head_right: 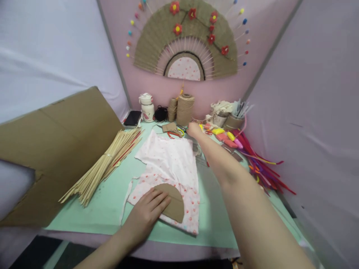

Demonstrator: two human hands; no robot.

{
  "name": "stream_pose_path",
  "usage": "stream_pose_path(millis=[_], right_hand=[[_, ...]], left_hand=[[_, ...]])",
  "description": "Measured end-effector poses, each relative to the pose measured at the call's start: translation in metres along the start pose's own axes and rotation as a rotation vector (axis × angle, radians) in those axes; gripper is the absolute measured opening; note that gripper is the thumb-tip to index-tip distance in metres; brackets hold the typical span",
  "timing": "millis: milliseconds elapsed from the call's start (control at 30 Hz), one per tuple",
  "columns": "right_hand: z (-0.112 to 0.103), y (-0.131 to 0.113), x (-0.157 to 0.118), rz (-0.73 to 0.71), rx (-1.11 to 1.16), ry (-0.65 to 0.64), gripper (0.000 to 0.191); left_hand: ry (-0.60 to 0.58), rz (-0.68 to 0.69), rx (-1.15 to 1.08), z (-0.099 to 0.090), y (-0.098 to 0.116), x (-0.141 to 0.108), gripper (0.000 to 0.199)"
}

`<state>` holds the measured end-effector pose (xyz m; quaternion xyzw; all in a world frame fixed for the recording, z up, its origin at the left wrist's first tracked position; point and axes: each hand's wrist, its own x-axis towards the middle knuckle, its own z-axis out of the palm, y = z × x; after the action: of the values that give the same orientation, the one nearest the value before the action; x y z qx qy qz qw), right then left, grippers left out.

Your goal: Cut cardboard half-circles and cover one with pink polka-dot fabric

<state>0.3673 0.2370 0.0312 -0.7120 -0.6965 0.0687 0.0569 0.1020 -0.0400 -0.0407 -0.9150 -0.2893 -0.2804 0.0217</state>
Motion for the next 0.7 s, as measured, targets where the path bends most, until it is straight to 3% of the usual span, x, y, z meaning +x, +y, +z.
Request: stream_pose_path(millis=[267, 400, 533, 700], right_hand=[[0.026, -0.046, 0.024, -0.012, -0.031, -0.016, 0.032], [0.023, -0.057, 0.035, -0.004, -0.001, 0.003, 0.031], [-0.009, -0.043, 0.037, -0.008, 0.020, 0.083, 0.032], [-0.066, 0.018, 0.019, 0.083, -0.068, 0.132, 0.034]], left_hand=[[-0.017, -0.054, -0.026, 0.000, 0.003, -0.002, 0.035], [0.005, -0.063, -0.050, -0.003, 0.002, -0.001, 0.032], [-0.007, -0.068, -0.076, -0.003, 0.001, -0.001, 0.033], [0.004, -0.077, -0.104, -0.002, 0.001, -0.001, 0.032]])
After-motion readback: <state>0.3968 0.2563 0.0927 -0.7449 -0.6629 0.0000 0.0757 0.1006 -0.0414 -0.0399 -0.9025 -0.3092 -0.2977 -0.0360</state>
